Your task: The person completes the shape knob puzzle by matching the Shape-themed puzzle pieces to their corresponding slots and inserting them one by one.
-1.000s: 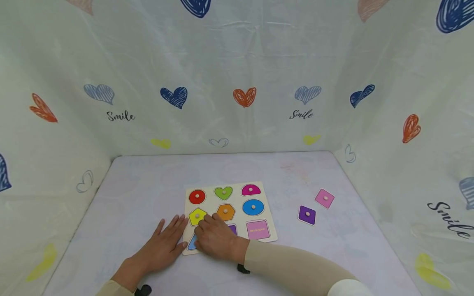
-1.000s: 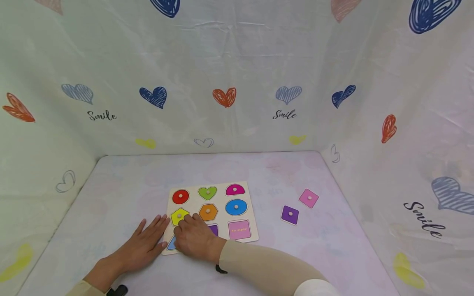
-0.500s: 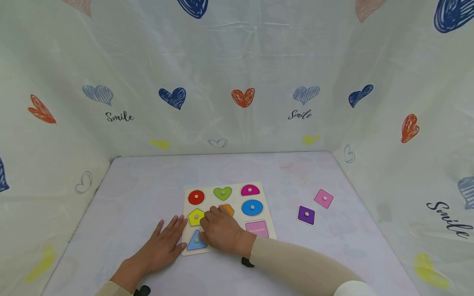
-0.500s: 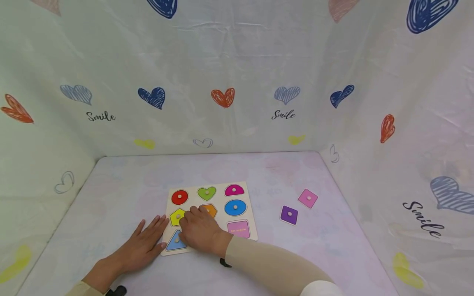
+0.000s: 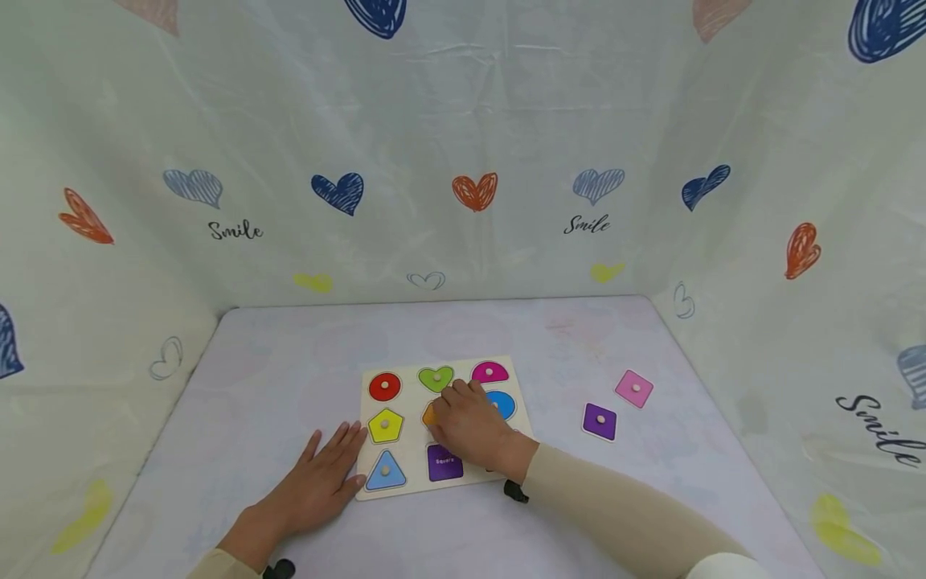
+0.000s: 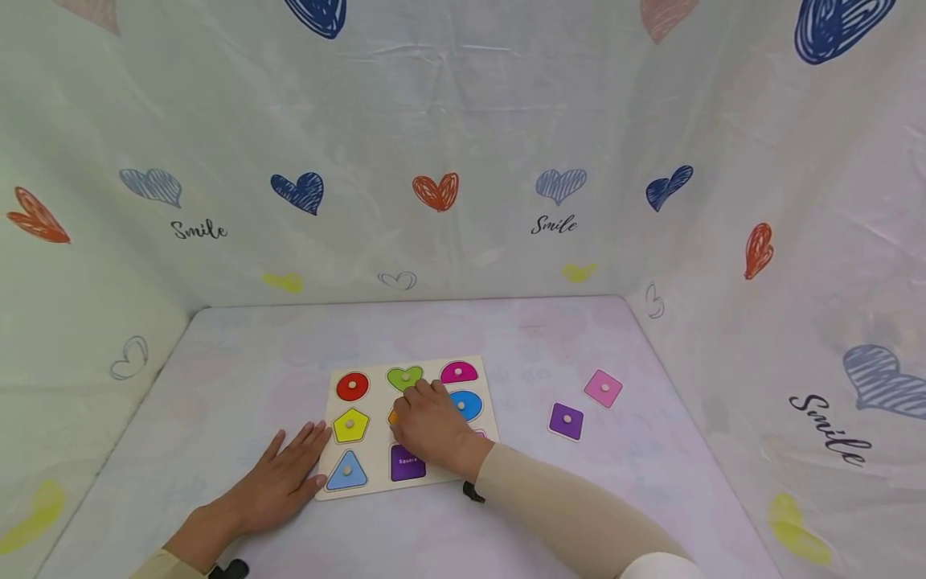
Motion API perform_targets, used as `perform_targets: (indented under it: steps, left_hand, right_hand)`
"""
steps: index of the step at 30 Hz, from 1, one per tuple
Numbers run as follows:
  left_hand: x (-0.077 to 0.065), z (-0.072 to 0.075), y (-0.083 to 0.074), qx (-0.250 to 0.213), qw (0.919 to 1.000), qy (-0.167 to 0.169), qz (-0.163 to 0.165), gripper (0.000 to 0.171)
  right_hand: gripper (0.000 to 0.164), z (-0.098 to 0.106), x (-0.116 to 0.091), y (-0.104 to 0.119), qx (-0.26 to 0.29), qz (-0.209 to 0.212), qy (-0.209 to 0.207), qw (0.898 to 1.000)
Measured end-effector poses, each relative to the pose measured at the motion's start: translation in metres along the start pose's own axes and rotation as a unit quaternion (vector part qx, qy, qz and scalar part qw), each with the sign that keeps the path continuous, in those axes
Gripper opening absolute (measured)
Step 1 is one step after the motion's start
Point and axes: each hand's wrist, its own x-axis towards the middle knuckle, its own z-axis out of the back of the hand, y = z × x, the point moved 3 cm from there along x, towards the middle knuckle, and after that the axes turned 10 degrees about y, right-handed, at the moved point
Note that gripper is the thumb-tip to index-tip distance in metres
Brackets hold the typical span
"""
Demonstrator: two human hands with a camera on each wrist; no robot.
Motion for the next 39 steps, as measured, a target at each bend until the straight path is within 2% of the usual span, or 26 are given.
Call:
perform_targets:
  steps: [10, 20, 25, 33, 39]
  left_hand:
    - [0.001, 0.000, 0.000, -0.004, 1.0000, 0.003, 0.001, 0.080]
    - [0.001, -0.001, 0.001, 0.002, 1.0000, 0.001, 0.006, 0.080]
    - [0.000, 0.001, 0.000, -0.003, 1.0000, 0.002, 0.002, 0.079]
    - [-0.001, 0.004, -0.003, -0.005, 1.0000, 0.001, 0.000, 0.079]
    - [-0.003, 0.004, -0.003, -0.003, 1.0000, 0.003, 0.000, 0.079]
  right_hand:
    - [0.025, -0.003, -0.019, -0.043, 0.010, -0.028, -0.052, 0.998]
    - [0.030, -0.017, -0.049, -0.082, 0.018, -0.059, -0.041, 0.997]
    - [0.030, -0.021, -0.072, -0.103, 0.005, -0.076, -0.024, 0.997]
    - [0.028, -0.027, -0.116, -0.141, 0.001, -0.109, -0.027, 0.994]
    - [0.027, -0.034, -0.149, -0.170, 0.000, -0.085, -0.064, 0.994]
